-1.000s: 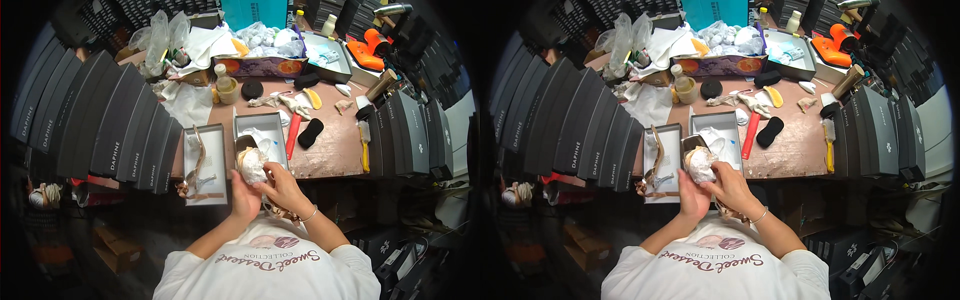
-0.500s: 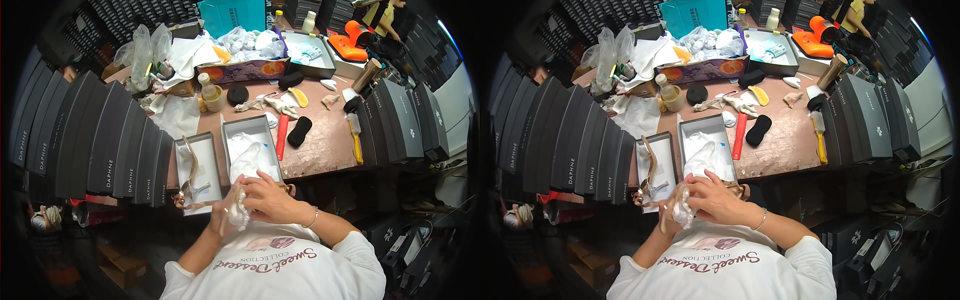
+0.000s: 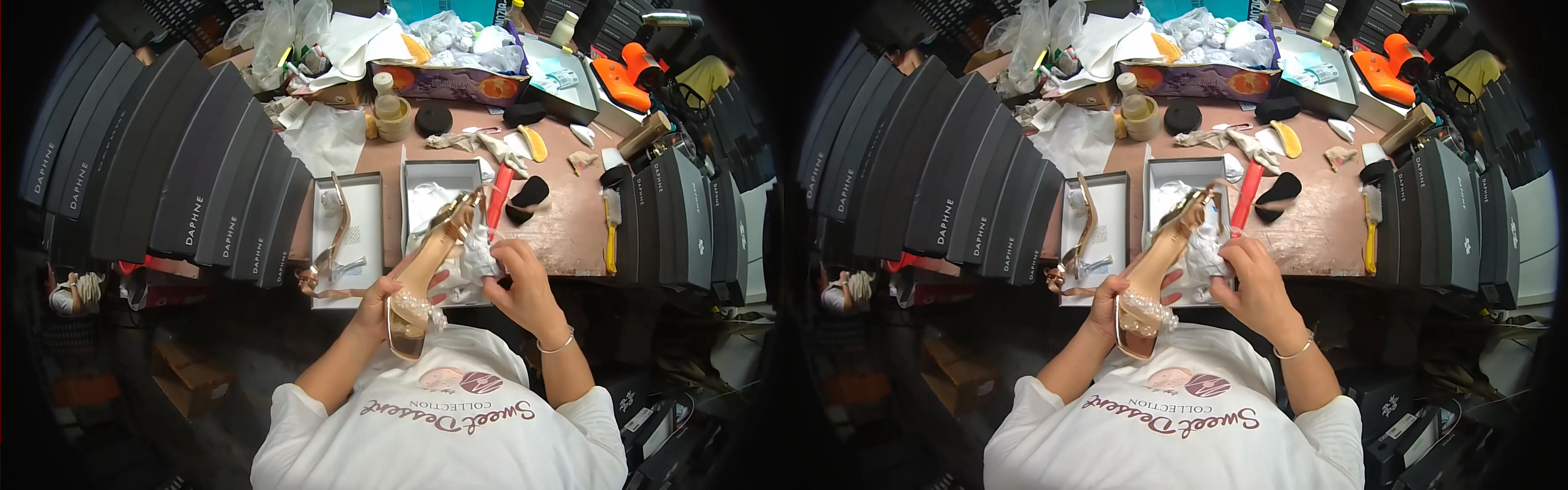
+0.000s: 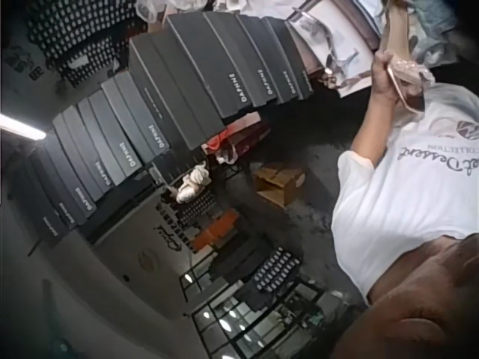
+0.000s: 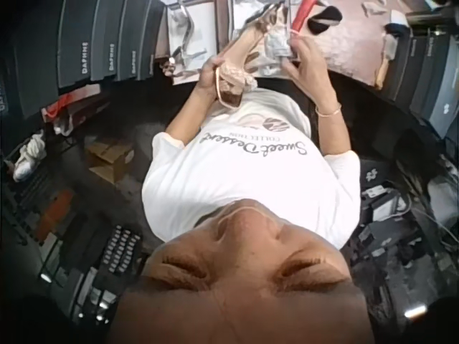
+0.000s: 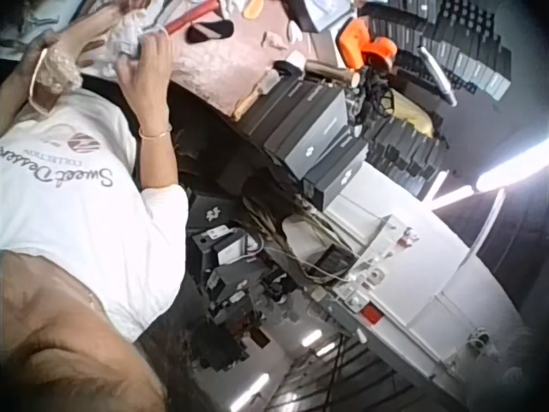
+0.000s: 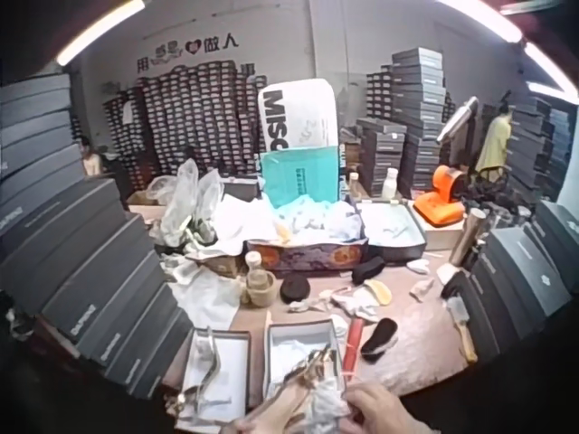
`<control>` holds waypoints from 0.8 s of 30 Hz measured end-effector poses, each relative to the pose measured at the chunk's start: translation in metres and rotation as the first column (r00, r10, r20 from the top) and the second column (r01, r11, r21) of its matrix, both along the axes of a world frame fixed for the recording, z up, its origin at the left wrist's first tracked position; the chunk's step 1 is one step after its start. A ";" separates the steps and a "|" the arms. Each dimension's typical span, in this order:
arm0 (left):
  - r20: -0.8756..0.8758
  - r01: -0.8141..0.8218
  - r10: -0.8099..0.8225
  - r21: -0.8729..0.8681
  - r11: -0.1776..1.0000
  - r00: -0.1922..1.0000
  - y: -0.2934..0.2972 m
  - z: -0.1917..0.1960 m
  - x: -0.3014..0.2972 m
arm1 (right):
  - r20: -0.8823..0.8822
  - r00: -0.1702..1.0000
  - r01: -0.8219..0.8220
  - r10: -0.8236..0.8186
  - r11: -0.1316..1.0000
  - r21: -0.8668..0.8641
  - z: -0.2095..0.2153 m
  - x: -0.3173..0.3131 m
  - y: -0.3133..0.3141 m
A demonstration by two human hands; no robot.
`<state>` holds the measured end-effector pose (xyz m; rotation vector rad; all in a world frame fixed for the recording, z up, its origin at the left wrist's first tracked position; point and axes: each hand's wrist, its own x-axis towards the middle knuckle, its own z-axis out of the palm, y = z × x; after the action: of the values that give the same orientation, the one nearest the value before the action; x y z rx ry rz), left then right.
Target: Inspecting, wiping, and packing a pair of women's dress shoes into a shoebox.
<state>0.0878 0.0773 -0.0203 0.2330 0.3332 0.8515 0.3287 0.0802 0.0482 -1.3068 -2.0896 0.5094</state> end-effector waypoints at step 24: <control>-0.268 -0.315 0.286 -0.071 0.947 0.920 -0.001 0.012 0.030 | -0.272 0.960 -0.061 0.071 0.997 0.048 -0.042 -0.080 -0.020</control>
<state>0.1182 0.0763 -0.0081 0.1884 0.6695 1.1059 0.2483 0.0601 0.0063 -1.0797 -1.9074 0.6373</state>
